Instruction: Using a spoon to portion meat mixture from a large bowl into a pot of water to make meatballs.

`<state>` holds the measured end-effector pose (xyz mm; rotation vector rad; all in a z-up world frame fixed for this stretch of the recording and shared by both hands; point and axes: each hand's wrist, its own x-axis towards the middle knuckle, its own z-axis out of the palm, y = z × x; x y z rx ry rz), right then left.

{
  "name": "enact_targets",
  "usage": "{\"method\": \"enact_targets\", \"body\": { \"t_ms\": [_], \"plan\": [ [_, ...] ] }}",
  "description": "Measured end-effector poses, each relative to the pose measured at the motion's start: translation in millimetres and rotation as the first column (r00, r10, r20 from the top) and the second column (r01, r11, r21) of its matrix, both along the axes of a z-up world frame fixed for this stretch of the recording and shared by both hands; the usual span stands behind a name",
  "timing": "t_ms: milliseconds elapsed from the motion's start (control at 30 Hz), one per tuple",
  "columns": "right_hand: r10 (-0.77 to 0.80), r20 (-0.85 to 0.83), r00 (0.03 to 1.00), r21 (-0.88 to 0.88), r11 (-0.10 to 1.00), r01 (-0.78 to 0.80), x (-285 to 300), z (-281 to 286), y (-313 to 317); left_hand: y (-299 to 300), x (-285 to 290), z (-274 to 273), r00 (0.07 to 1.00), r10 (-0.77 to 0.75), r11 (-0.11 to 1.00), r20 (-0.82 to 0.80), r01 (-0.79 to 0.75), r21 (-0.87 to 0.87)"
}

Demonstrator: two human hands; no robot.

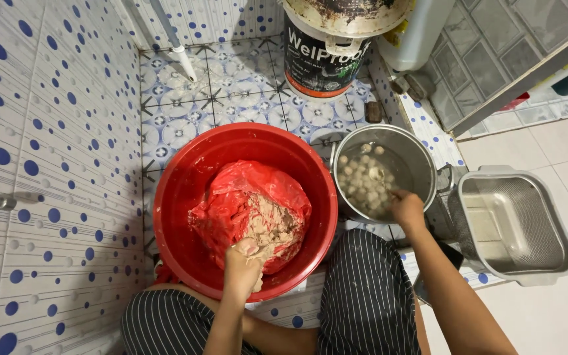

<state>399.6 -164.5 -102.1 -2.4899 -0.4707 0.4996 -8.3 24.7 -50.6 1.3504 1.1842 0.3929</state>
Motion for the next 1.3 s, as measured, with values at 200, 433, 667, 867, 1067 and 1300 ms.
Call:
{"method": "enact_targets", "body": {
  "t_ms": [200, 433, 667, 867, 1067, 1300],
  "plan": [
    [-0.12, -0.415, 0.902, 0.291, 0.922, 0.257, -92, 106, 13, -1, 3, 30, 0.931, 0.305, 0.911, 0.201, -0.223, -0.346],
    [0.3, -0.352, 0.887, 0.381, 0.911, -0.157, -210, 162, 2, -10, 19, 78, 0.772, 0.489, 0.864, 0.406, -0.364, -0.349],
    [0.392, -0.64, 0.66, 0.039, 0.875, -0.482, -253, 188, 11, -12, 12, 89, 0.896, 0.333, 0.879, 0.295, -0.181, -0.442],
    [0.462, -0.67, 0.581, 0.283, 0.883, -0.375, -238, 153, 3, -27, 3, 78, 0.977, -0.157, 0.982, 0.146, 0.139, 0.128],
    [0.423, -0.738, 0.526, 0.393, 0.903, -0.175, -228, 160, 3, -39, -7, 68, 0.909, -0.416, 0.83, -0.028, 0.393, 0.395],
    [0.492, -0.61, 0.621, 0.207, 0.856, -0.475, -233, 190, 1, -37, -1, 100, 0.967, 0.185, 0.975, 0.177, -0.159, -0.153]
  ]
}}
